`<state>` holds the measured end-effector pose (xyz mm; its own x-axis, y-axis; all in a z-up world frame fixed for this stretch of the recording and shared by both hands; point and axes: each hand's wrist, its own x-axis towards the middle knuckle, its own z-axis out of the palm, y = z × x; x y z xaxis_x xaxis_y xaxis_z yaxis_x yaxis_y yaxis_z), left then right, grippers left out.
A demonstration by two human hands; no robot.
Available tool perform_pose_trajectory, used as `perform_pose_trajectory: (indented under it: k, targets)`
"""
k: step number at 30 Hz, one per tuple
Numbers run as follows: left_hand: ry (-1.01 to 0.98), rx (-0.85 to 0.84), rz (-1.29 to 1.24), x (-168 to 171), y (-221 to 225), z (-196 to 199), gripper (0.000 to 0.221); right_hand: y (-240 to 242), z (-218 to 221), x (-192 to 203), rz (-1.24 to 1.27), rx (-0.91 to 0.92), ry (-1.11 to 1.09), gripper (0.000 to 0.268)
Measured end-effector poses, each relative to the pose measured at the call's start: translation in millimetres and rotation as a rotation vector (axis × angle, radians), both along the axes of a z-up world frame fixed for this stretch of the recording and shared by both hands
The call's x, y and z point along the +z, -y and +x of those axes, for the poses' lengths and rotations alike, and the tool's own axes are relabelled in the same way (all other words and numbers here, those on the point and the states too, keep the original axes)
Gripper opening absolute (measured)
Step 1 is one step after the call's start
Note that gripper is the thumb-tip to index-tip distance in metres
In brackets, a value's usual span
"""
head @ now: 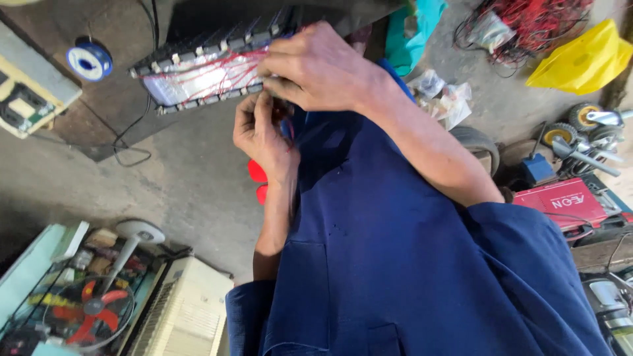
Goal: Connecting and soldering multiple wires to a lithium-ion battery pack assembly
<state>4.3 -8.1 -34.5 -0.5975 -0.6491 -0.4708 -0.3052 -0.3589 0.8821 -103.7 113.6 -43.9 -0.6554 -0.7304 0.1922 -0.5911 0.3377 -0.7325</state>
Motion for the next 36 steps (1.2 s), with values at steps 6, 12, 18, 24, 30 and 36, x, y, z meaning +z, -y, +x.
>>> perform_pose_trajectory:
  k: [6,12,18,24,30,36]
  targets:
    - [0.078,0.019,-0.041,8,-9,-5,0.018,-81,-21,22,-0.288,-0.506,0.338,0.012]
    - [-0.001,-0.026,0.150,5,-13,0,0.014,-123,-63,-22,-0.049,-0.630,-0.097,0.013]
    - [-0.018,-0.008,0.218,-2,-13,7,0.012,-100,-96,-65,0.467,-0.547,-0.271,0.058]
    - [-0.056,0.004,0.209,-7,-15,13,0.013,-77,-100,-86,0.896,-0.550,-0.212,0.094]
    - [-0.092,0.012,0.196,-2,-16,7,0.018,-45,-63,-96,0.912,-0.668,-0.096,0.129]
    - [-0.096,-0.026,0.196,-1,-15,4,0.018,-8,-62,-92,0.996,-0.794,-0.008,0.132]
